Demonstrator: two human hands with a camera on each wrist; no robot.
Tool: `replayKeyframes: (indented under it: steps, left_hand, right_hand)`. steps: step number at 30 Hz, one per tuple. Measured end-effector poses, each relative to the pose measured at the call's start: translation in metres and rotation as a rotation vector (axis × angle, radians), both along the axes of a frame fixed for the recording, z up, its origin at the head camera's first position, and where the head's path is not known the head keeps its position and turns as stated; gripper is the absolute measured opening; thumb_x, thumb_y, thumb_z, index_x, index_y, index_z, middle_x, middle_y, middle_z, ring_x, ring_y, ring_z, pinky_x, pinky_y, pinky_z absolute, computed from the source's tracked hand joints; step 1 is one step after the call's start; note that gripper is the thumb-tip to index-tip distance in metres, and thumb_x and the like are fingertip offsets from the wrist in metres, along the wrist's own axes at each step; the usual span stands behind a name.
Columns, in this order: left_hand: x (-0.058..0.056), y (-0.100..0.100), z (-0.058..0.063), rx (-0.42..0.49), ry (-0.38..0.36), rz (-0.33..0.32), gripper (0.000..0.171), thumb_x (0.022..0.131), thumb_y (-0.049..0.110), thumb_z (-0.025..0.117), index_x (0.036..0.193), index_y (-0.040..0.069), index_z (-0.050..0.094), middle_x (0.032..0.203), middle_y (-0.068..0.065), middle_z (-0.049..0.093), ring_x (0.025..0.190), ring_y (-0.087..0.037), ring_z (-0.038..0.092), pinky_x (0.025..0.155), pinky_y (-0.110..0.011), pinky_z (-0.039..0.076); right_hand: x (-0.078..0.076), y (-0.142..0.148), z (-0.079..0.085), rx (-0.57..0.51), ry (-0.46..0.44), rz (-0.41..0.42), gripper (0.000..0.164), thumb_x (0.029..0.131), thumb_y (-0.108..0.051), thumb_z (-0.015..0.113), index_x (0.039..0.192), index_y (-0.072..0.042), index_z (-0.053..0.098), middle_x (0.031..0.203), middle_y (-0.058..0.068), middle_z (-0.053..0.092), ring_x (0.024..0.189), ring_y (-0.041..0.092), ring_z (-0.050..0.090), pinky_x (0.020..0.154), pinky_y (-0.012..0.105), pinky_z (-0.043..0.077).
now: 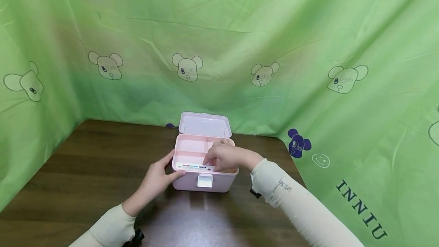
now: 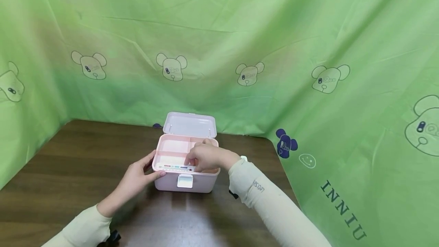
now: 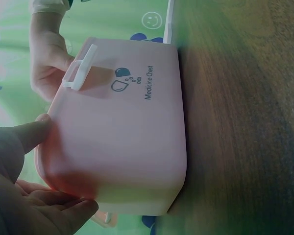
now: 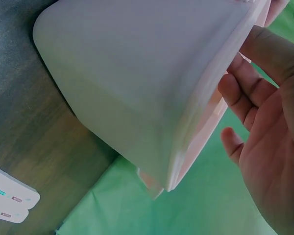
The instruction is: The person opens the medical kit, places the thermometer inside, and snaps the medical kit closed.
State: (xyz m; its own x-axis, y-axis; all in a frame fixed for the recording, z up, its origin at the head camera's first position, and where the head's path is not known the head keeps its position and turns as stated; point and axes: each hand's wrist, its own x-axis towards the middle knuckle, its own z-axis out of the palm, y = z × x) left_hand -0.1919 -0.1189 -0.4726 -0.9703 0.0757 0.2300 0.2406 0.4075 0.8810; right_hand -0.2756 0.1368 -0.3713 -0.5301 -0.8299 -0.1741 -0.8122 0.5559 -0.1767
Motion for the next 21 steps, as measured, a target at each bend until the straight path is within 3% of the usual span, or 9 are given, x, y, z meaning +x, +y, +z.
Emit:
replayKeyframes:
  steps: [5,10,16,21]
  left_hand:
    - [0.000,0.001,0.001,-0.009,0.009,0.004,0.088,0.084,0.028,0.086,0.154,-0.002,0.041,0.151,-0.021,0.052,0.134,-0.034,0.056,0.108,-0.046,0.050]
    - [0.001,0.002,0.001,-0.016,-0.001,0.006,0.089,0.084,0.029,0.086,0.154,-0.002,0.041,0.152,-0.020,0.051,0.135,-0.033,0.056,0.108,-0.046,0.050]
    - [0.002,0.002,0.002,-0.003,-0.015,0.002,0.089,0.084,0.028,0.087,0.155,-0.001,0.040,0.153,-0.019,0.050,0.135,-0.032,0.056,0.109,-0.045,0.049]
    - [0.003,0.002,0.002,0.002,-0.008,0.000,0.089,0.084,0.028,0.087,0.155,-0.001,0.040,0.153,-0.019,0.049,0.135,-0.032,0.055,0.109,-0.045,0.049]
  right_hand:
    - [0.002,0.003,0.003,-0.005,-0.015,-0.010,0.026,0.084,-0.016,0.080,0.109,-0.024,0.079,0.088,-0.017,0.070,0.090,0.006,0.054,0.097,0.038,0.032]
    - [0.003,0.009,0.005,-0.084,-0.040,-0.023,0.024,0.090,-0.014,0.075,0.113,-0.020,0.077,0.095,-0.013,0.073,0.096,0.009,0.061,0.100,0.038,0.039]
    - [0.009,0.024,0.006,-0.193,0.090,-0.012,0.021,0.093,-0.015,0.073,0.114,-0.015,0.077,0.100,-0.007,0.075,0.103,0.014,0.064,0.101,0.044,0.046]
    - [0.018,0.041,0.009,-0.287,0.182,-0.120,0.020,0.092,-0.014,0.074,0.112,-0.015,0.077,0.103,-0.005,0.075,0.106,0.019,0.063,0.099,0.047,0.044]
